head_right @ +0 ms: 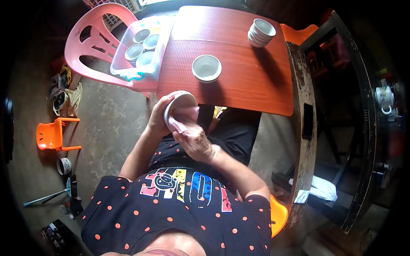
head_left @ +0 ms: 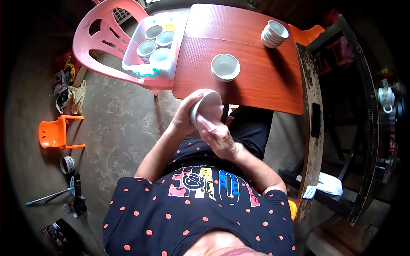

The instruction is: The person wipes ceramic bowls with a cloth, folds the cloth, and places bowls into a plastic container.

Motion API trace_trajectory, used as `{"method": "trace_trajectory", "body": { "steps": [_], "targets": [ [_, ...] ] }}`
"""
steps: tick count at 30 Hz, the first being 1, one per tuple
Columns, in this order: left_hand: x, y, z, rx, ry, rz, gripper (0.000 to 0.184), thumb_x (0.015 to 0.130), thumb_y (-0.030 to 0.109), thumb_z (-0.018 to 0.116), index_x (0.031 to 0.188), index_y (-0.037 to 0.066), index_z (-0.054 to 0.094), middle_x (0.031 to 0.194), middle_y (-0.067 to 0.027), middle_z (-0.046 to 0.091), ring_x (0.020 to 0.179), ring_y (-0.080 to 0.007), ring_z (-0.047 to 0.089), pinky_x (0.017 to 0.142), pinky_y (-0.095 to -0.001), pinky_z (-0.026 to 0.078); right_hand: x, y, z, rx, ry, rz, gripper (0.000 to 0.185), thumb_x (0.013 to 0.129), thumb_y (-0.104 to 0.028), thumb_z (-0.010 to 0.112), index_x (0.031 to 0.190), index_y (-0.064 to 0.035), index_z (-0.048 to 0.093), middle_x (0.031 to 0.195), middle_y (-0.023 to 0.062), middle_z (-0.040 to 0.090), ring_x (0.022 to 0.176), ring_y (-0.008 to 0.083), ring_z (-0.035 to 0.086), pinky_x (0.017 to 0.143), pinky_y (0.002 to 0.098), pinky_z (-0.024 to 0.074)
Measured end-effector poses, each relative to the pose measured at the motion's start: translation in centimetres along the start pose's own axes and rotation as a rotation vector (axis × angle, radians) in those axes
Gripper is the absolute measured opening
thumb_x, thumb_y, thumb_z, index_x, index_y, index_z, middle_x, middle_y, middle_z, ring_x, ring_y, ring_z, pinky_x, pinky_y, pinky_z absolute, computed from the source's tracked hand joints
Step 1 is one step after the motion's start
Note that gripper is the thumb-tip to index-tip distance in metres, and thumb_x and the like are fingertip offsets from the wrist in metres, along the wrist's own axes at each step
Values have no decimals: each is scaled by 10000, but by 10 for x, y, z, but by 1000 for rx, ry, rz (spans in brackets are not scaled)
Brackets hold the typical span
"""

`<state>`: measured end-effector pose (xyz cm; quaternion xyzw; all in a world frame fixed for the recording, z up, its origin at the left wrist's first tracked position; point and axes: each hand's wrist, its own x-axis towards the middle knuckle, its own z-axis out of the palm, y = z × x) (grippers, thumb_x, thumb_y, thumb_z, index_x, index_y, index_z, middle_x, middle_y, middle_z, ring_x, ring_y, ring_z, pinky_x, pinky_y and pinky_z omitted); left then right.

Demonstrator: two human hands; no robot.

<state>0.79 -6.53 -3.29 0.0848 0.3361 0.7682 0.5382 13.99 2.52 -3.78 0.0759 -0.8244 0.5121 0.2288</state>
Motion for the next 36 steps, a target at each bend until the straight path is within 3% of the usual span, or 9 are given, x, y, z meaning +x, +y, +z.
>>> {"method": "trace_trajectory", "body": {
  "steps": [5,12,13,16,22,24,30,35,36],
  "targets": [
    [4,5,-7,-9,37,-65,426,934,355,443,1128,3,586,1076,-154,636,1000,-249,620,918,-373,487,13,18,-13,-539,-38,-183,394,793,-77,611,1174,19,589,1182,184,604,1141,327,560,1040,411,375],
    [3,2,-5,-45,90,-102,380,912,325,519,1126,13,558,1029,-137,640,941,-229,618,870,-360,492,12,-19,-15,454,-90,616,304,936,-126,503,1196,16,574,1049,203,633,1020,335,606,945,420,437],
    [5,1,-7,-10,83,-41,378,908,313,525,1131,9,556,1032,-134,637,942,-222,616,867,-354,492,12,8,-7,-62,15,-19,302,923,-113,510,1190,12,576,1107,196,618,1053,331,593,968,422,424],
    [5,8,-3,171,84,97,373,893,277,535,1141,-1,555,1042,-121,628,951,-199,608,862,-333,488,14,17,-9,-381,41,-201,297,920,-131,519,1175,4,585,1131,197,607,1098,330,571,1004,415,400],
    [-3,-6,2,985,157,815,550,748,301,687,1178,-14,549,1163,-120,573,1062,-212,543,940,-334,421,10,-24,-5,1390,353,616,519,1021,-330,357,681,4,561,531,114,554,435,196,544,505,295,500],
    [4,-7,1,1040,76,1031,593,738,327,696,1195,-14,535,1201,-132,547,1108,-219,514,958,-348,403,7,-23,-8,1084,203,512,416,1010,-281,403,788,17,590,622,168,596,500,231,592,593,321,537],
    [5,21,11,153,96,138,464,917,368,506,1172,-19,528,1051,-117,613,960,-217,596,898,-339,464,20,16,10,-554,278,-332,389,742,-32,651,1126,-9,599,1062,157,646,1046,311,616,933,427,456],
    [1,0,13,409,143,415,460,922,362,482,1162,-27,534,1030,-122,623,940,-197,601,873,-312,465,5,-30,15,549,138,693,328,793,48,622,1119,53,585,1030,223,633,973,347,638,849,425,504],
    [-1,-4,16,414,143,441,463,920,363,476,1157,-30,535,1020,-124,627,928,-202,605,863,-313,468,6,-27,17,317,212,418,338,788,41,625,1124,51,586,1030,223,634,977,343,638,860,425,500]
  ]
}}
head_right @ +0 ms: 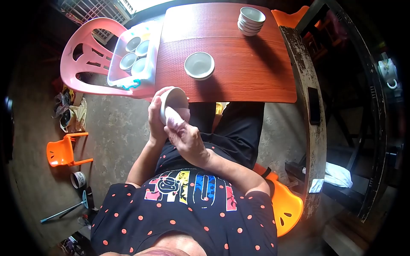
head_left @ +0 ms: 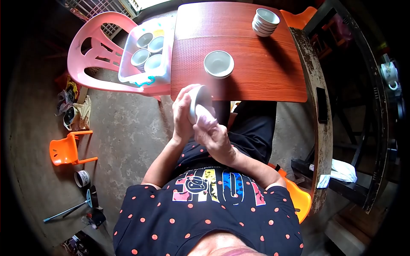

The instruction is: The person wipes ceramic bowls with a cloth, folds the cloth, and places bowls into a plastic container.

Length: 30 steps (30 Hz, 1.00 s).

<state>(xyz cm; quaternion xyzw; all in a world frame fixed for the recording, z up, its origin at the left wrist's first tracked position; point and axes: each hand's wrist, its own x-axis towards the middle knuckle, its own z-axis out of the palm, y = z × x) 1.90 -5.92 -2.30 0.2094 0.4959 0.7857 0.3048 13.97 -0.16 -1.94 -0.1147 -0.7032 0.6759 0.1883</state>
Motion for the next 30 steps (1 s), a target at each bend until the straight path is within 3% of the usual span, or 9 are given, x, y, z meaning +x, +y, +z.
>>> {"method": "trace_trajectory", "body": {
  "steps": [2,7,12,15,19,21,24,27,30],
  "targets": [
    [5,6,-2,-232,-54,-181,444,929,355,467,1131,-32,550,982,-136,641,888,-207,627,815,-310,498,10,14,3,-374,129,-622,356,779,27,631,1133,45,590,1029,224,635,985,333,638,882,426,494],
    [18,6,-37,-252,-85,-507,580,951,473,433,1229,-30,514,1147,-169,610,1033,-259,603,918,-372,485,23,41,-23,-752,13,-816,411,731,-6,638,1142,9,620,1127,154,645,1107,282,604,1028,423,427],
    [6,-5,-19,294,-65,235,804,750,491,693,1343,22,420,1358,-176,462,1154,-265,533,982,-389,435,14,-13,-12,445,35,221,180,929,-21,532,1074,71,586,614,54,611,524,86,590,470,221,443],
    [4,11,-16,81,-108,57,663,851,487,558,1260,-27,473,1158,-204,595,1021,-288,614,935,-405,471,15,15,10,-390,185,-599,287,831,51,581,1118,58,570,902,189,654,866,285,678,751,361,547],
    [9,5,-30,-359,-26,-437,683,890,556,476,1315,22,442,1173,-184,584,1051,-251,597,922,-403,474,30,37,-10,-654,60,-836,431,712,33,621,1142,32,595,1121,180,636,1063,333,617,987,453,446],
    [6,-5,-40,-206,-100,-254,715,876,541,515,1366,36,389,1235,-179,549,1096,-246,570,927,-394,467,22,18,-5,-347,78,-526,312,833,0,588,1140,56,583,1030,181,648,981,260,641,872,398,503],
    [5,13,-18,379,-5,280,718,826,389,628,1391,26,372,1257,-158,543,1020,-187,563,870,-314,468,20,-20,-7,704,-31,149,255,973,-143,518,1136,50,556,558,25,563,406,63,491,399,180,369],
    [3,23,-22,227,12,239,560,830,329,576,1234,-54,523,1127,-166,627,955,-170,599,812,-291,489,9,6,10,335,-141,107,261,960,-124,520,1142,62,542,752,105,640,637,157,643,534,252,494],
    [9,29,-24,-273,10,-172,456,880,302,487,1150,-60,554,1040,-186,644,925,-247,633,871,-363,497,29,32,3,-819,-92,-783,395,813,-20,578,1208,-4,563,1215,197,565,1169,305,545,1020,423,411]
  ]
}}
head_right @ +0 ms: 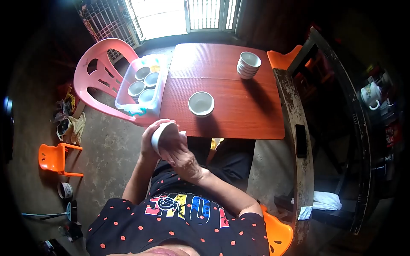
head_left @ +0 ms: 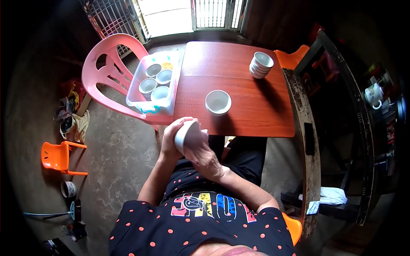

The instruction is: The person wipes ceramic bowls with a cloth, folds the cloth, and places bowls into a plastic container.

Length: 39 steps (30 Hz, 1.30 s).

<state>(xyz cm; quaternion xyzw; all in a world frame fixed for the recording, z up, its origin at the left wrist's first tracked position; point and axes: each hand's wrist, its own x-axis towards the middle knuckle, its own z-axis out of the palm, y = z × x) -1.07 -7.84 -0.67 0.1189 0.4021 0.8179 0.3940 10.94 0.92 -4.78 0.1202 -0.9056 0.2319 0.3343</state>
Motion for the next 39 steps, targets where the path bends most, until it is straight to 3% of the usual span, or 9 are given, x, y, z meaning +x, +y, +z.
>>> {"method": "trace_trajectory", "body": {
  "steps": [6,18,22,26,30,33,34,36,39],
  "targets": [
    [5,-11,-15,-134,-5,-320,384,932,319,455,1032,-21,602,922,-160,668,826,-257,655,787,-370,530,-12,-13,0,534,-88,254,413,854,-70,575,1244,37,497,1101,239,588,1055,387,577,919,450,463],
    [-3,-14,-10,-250,-19,-396,401,918,325,464,993,-43,604,906,-174,668,812,-285,663,803,-397,533,-6,4,-15,535,-168,190,338,887,-46,497,1213,36,521,1118,234,590,1063,394,572,946,449,442],
    [6,-27,-22,-206,9,-144,361,909,256,460,1042,-50,597,937,-164,665,836,-272,654,806,-387,530,6,10,-9,230,13,18,218,893,-70,511,1077,36,562,901,203,626,825,344,632,748,435,503],
    [-9,-16,-12,247,17,179,377,888,277,513,1070,-38,613,1037,-129,646,940,-222,623,861,-341,485,4,-9,-23,1662,-3,954,270,979,-185,425,922,52,539,597,100,590,422,184,569,488,325,546],
    [-8,-26,-1,826,28,903,407,875,297,514,1085,-40,607,1134,-194,594,1084,-264,556,938,-355,430,17,-19,-37,1405,60,956,349,1008,-282,409,982,39,543,599,83,597,411,152,531,442,240,464],
    [-11,-10,14,490,68,486,368,885,268,497,1081,-23,611,1095,-153,618,996,-232,589,876,-335,464,5,-32,1,771,197,627,84,936,-58,518,957,6,569,733,111,619,606,193,593,561,264,478],
    [-12,1,18,284,68,198,359,893,264,494,1088,-16,607,1070,-136,627,952,-218,603,849,-330,479,6,-16,5,305,377,174,125,888,2,540,1005,12,585,876,176,624,799,301,633,686,351,513],
    [3,-6,0,-135,65,-123,384,938,300,485,1141,-17,562,978,-95,626,916,-206,611,841,-343,500,-3,4,1,112,154,46,325,817,45,586,1138,1,590,1064,199,621,1042,352,602,854,414,495],
    [1,-14,-2,-158,-48,-54,472,929,260,518,1336,50,405,1121,-113,574,982,-215,594,884,-356,489,-6,2,-6,551,163,412,229,896,3,546,1118,28,595,1001,138,642,932,213,632,743,334,519]
  ]
}}
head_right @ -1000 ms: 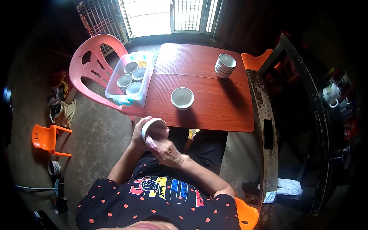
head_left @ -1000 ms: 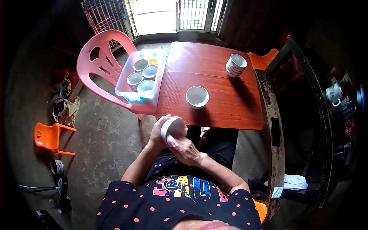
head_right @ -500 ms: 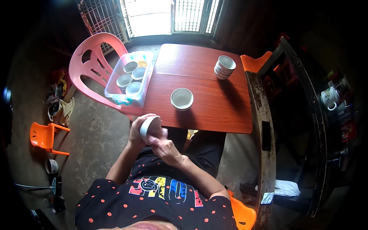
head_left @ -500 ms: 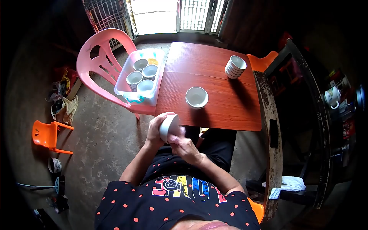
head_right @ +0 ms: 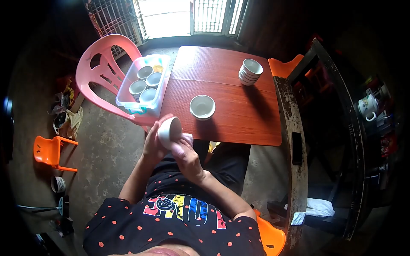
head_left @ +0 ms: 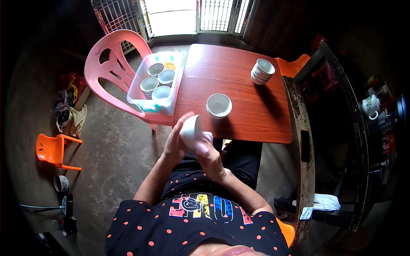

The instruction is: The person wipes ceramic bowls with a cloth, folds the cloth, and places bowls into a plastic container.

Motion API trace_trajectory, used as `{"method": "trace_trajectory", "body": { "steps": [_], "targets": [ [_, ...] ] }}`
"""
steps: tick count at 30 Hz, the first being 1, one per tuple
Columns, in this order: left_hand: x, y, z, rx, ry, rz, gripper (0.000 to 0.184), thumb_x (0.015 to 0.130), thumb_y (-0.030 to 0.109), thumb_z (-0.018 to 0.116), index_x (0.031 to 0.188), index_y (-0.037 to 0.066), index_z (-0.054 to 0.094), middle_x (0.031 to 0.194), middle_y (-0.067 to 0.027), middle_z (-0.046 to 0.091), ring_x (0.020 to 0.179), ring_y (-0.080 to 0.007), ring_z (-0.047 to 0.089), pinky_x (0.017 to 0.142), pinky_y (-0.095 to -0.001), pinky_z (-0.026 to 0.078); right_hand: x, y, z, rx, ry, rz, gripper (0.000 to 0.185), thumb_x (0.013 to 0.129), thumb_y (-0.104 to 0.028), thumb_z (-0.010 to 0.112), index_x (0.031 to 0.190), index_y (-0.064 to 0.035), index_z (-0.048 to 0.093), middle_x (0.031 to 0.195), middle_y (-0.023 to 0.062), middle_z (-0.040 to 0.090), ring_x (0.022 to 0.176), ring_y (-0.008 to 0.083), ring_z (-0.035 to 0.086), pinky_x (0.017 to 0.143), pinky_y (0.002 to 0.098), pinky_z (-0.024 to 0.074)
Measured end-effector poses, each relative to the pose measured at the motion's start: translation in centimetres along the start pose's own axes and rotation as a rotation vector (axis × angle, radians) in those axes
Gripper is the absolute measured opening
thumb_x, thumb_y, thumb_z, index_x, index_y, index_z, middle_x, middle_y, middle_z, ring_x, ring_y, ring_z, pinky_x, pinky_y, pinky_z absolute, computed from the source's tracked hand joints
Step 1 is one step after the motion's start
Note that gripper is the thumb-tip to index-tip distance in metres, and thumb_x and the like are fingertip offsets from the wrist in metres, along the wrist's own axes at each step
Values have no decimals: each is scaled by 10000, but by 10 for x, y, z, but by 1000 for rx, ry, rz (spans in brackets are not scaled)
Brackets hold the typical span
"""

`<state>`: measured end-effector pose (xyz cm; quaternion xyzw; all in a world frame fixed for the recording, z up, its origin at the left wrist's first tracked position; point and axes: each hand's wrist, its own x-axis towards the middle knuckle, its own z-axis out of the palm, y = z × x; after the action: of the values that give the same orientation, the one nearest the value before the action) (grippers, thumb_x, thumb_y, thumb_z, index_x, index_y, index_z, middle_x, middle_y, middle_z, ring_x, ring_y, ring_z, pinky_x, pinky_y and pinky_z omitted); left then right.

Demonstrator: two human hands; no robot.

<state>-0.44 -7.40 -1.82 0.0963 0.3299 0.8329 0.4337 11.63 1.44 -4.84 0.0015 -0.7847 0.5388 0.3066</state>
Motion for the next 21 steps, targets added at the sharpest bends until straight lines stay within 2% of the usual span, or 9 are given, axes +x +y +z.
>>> {"method": "trace_trajectory", "body": {
  "steps": [2,5,7,10,14,15,17,19,21],
  "targets": [
    [-5,-10,-10,534,-128,200,737,853,286,648,1455,146,248,1230,-108,490,1039,-201,554,907,-345,464,-1,-16,-7,596,65,522,126,936,-55,552,999,34,615,759,55,628,673,82,590,562,227,477],
    [-7,-11,-7,527,-173,205,676,885,298,606,1430,68,277,1155,-97,537,1024,-159,537,929,-310,429,-4,-14,3,451,93,403,96,912,-37,579,974,27,614,707,75,631,595,138,611,542,248,481],
    [-4,-3,-5,493,-97,164,631,912,378,578,1369,-2,364,1161,-109,558,999,-158,564,884,-296,453,4,-1,0,-185,86,-206,242,828,17,607,1069,32,607,941,188,660,931,335,658,790,425,525],
    [4,4,-33,434,-76,-143,697,932,562,447,1300,-30,447,1163,-116,571,1033,-179,559,897,-313,450,7,9,-12,-393,-54,-464,295,838,7,606,1131,39,583,945,170,663,914,294,666,790,400,536],
    [-6,8,-9,853,-73,158,881,847,539,603,1453,35,210,1239,-159,518,1114,-238,515,957,-339,415,7,-20,-9,624,37,488,255,954,-118,544,1151,43,561,709,70,644,568,84,599,499,210,474],
    [-1,-9,-12,950,-9,438,783,808,419,672,1404,39,336,1240,-148,525,1105,-225,521,956,-338,413,20,-35,-11,847,65,526,266,968,-157,533,1160,25,563,628,41,601,494,53,522,452,175,408],
    [-4,-3,-4,767,-16,500,642,783,352,674,1300,29,472,1206,-128,551,1070,-201,539,946,-330,421,22,-56,-2,759,106,585,256,954,-124,547,1154,36,562,618,36,598,507,66,547,462,186,428],
    [-2,2,1,605,23,372,495,824,346,611,1177,4,553,1083,-107,608,979,-172,582,850,-295,474,0,-18,13,233,-25,198,265,895,-36,562,1145,50,564,889,145,633,823,187,637,682,312,508],
    [3,5,1,98,25,-96,456,893,379,551,1133,-9,565,1050,-104,623,947,-184,602,803,-303,496,10,-4,8,-359,17,-378,340,807,30,605,1146,36,576,1107,209,601,1039,309,615,911,433,482]
  ]
}}
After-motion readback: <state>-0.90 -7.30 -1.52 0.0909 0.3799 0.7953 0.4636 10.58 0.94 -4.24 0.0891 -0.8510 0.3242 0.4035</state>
